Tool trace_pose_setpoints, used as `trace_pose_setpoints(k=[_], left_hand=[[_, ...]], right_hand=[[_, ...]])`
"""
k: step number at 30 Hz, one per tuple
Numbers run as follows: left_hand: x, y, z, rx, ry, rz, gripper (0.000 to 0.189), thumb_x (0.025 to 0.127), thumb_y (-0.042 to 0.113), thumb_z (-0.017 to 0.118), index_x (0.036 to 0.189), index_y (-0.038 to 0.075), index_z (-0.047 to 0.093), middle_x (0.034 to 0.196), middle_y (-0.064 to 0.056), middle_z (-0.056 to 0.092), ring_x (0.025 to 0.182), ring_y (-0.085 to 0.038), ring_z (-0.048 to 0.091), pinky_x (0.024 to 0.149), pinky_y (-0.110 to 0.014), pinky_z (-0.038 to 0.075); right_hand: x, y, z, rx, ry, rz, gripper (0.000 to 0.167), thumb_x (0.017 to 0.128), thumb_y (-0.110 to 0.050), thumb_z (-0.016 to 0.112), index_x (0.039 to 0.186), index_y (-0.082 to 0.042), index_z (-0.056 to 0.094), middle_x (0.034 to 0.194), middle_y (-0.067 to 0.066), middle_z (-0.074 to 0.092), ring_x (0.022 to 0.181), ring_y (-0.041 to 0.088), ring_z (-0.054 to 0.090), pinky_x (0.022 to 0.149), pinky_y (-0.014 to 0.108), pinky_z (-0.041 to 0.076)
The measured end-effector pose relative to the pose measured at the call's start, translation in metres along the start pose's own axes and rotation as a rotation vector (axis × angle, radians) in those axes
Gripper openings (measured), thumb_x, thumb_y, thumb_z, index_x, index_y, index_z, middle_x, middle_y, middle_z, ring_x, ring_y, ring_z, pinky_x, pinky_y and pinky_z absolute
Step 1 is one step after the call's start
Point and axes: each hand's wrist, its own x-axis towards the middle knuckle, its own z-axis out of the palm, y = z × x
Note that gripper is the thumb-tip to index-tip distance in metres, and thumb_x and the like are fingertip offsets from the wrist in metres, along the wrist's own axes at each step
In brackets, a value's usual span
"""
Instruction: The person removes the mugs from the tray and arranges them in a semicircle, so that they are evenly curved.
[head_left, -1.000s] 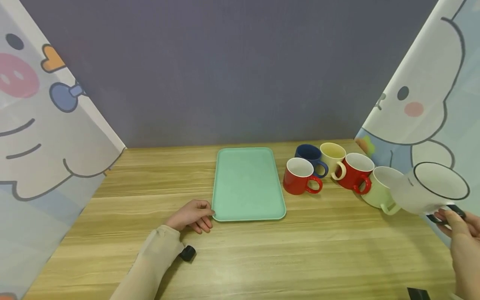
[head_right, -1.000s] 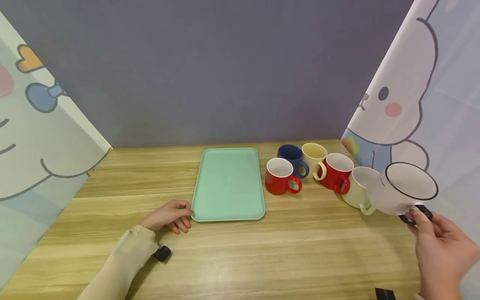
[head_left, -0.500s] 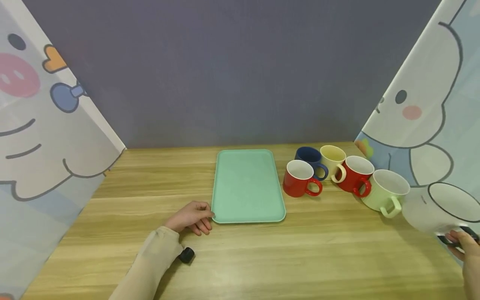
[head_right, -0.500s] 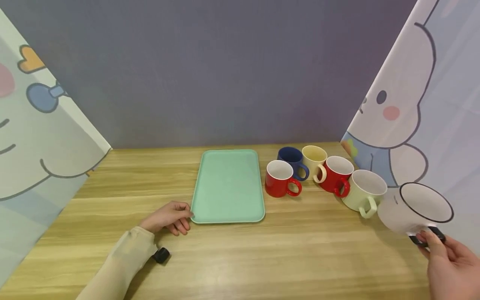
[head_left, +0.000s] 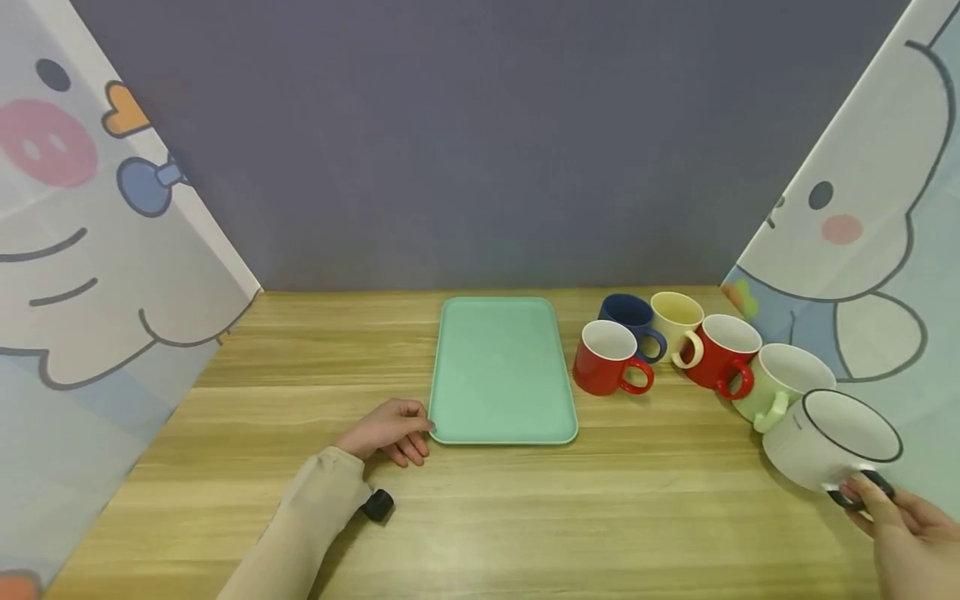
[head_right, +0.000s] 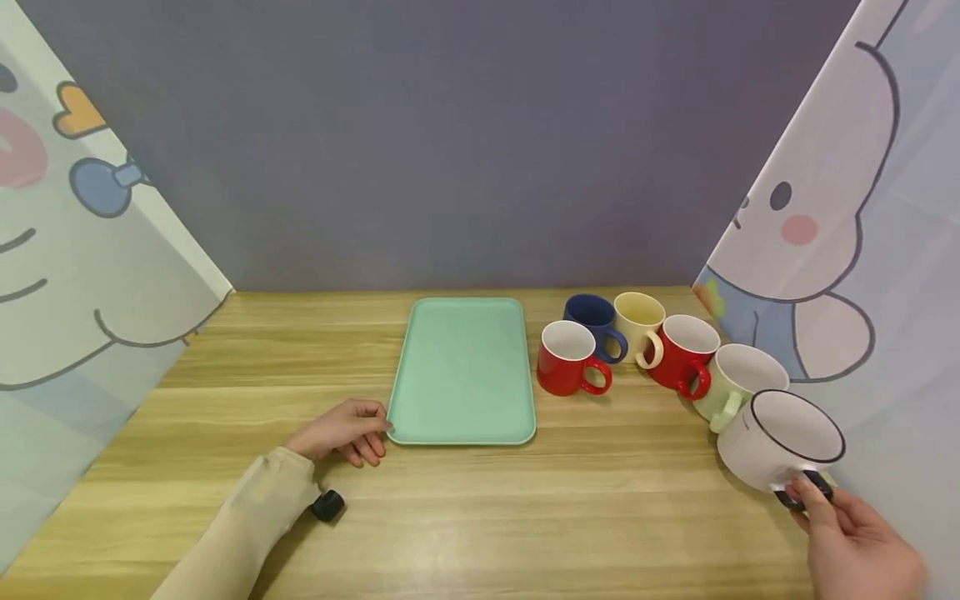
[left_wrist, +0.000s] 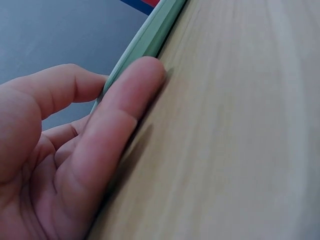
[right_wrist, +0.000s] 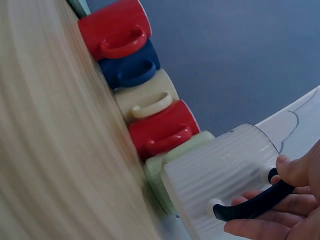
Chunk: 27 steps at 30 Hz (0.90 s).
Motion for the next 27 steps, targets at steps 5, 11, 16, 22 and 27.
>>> trace_pose_setpoints(k=[5, 11, 16, 22, 27], left_hand=[[0.0, 0.001, 0.001, -0.001, 0.006, 0.0, 0.02, 0.096, 0.02, 0.062, 0.084, 0.005, 0.057, 0.073, -0.012, 0.071, 0.06, -0.018, 0.07, 0.048, -0.026, 0.054], [-0.002, -0.001, 0.002, -0.02, -0.008, 0.01, 0.019, 0.097, 0.019, 0.06, 0.084, 0.005, 0.056, 0.072, -0.011, 0.071, 0.06, -0.017, 0.07, 0.047, -0.025, 0.053], [-0.001, -0.002, 0.002, -0.018, -0.01, 0.013, 0.019, 0.096, 0.018, 0.06, 0.083, 0.005, 0.056, 0.072, -0.011, 0.071, 0.06, -0.017, 0.07, 0.048, -0.025, 0.053], [0.003, -0.001, 0.001, -0.002, -0.013, 0.013, 0.02, 0.097, 0.019, 0.06, 0.084, 0.005, 0.055, 0.072, -0.011, 0.071, 0.06, -0.017, 0.07, 0.047, -0.025, 0.053], [0.001, 0.001, 0.001, -0.001, -0.024, 0.006, 0.02, 0.097, 0.02, 0.06, 0.086, 0.004, 0.056, 0.074, -0.011, 0.071, 0.061, -0.018, 0.07, 0.049, -0.026, 0.054]], right_hand=[[0.007, 0.011, 0.004, -0.09, -0.01, 0.049, 0.014, 0.099, -0.018, 0.062, 0.086, -0.024, 0.062, 0.06, -0.028, 0.059, 0.056, -0.013, 0.058, 0.049, 0.009, 0.047], [-0.002, 0.008, 0.008, -0.079, -0.015, 0.059, 0.033, 0.093, -0.017, 0.07, 0.065, -0.031, 0.063, 0.057, -0.023, 0.062, 0.053, -0.01, 0.06, 0.047, 0.01, 0.048], [-0.007, 0.008, 0.008, -0.081, -0.041, 0.062, 0.034, 0.091, -0.013, 0.072, 0.062, -0.03, 0.067, 0.058, -0.02, 0.064, 0.053, -0.006, 0.062, 0.048, 0.012, 0.05], [-0.003, 0.009, 0.004, -0.014, -0.148, 0.072, 0.03, 0.091, -0.007, 0.071, 0.067, -0.025, 0.071, 0.064, -0.015, 0.068, 0.06, -0.002, 0.067, 0.054, 0.017, 0.054], [0.004, 0.01, -0.005, -0.133, -0.221, 0.108, 0.022, 0.091, -0.02, 0.074, 0.071, -0.027, 0.072, 0.064, -0.017, 0.069, 0.06, -0.001, 0.067, 0.063, 0.022, 0.057]])
